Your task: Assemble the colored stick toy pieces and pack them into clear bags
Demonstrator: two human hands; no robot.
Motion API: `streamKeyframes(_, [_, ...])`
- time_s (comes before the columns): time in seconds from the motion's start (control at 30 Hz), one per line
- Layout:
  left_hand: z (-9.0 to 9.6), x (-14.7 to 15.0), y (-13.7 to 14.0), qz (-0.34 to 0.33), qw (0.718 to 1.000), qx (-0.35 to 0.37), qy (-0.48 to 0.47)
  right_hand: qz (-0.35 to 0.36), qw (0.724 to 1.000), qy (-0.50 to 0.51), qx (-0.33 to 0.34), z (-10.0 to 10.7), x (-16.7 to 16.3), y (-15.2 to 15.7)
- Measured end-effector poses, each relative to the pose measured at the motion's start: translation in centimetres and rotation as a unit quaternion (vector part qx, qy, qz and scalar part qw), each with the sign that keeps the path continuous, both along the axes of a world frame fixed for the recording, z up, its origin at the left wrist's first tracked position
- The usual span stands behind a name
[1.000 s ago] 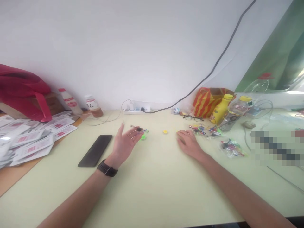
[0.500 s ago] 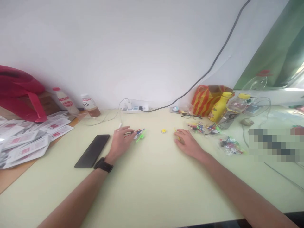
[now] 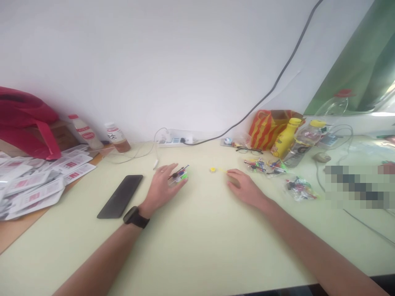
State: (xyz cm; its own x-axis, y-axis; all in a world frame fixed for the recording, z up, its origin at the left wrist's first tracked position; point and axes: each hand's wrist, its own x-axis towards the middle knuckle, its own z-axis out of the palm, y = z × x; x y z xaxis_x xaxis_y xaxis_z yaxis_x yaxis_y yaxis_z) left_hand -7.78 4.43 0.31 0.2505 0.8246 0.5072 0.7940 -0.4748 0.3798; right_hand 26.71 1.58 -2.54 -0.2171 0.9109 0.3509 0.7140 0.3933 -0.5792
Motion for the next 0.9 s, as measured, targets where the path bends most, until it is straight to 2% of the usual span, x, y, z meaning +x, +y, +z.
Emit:
streamKeyframes(0.1, [0.7, 0.9, -0.9, -0.017, 0.997, 0.071, -0.028, -0.003, 0.999, 0.027, 0.018, 0.2, 0.0, 0.1])
streamKeyframes(0.2, [1.2, 2.3, -2.4, -0.076, 0.992, 0.085, -0.06, -0.007, 0.998, 0.038, 0.045, 0.3, -0.2, 0.2])
streamKeyframes(0.27, [1.1, 3.1, -3.5, -0.136, 0.987, 0.053, -0.064, 0.004, 0.998, 0.037, 0.053, 0.3, -0.4, 0.1])
streamKeyframes(0.37, [1.0, 4.0, -4.6, -0.238, 0.969, -0.051, -0.039, 0.031, 0.998, 0.024, 0.051, 0.4, -0.8, -0.2])
streamKeyframes(0.43, [1.0, 4.4, -5.0, -0.276, 0.954, -0.113, -0.022, 0.045, 0.998, 0.01, 0.048, 0.4, -1.1, -0.3])
streamKeyframes(0.57, [1.2, 4.5, -5.1, -0.274, 0.948, -0.16, -0.021, 0.052, 0.998, -0.006, 0.042, 0.4, -1.5, -0.6])
streamKeyframes(0.9, [1.5, 4.6, -5.0, -0.266, 0.949, -0.169, -0.026, 0.058, 0.998, -0.023, 0.029, 0.5, -1.5, -0.7])
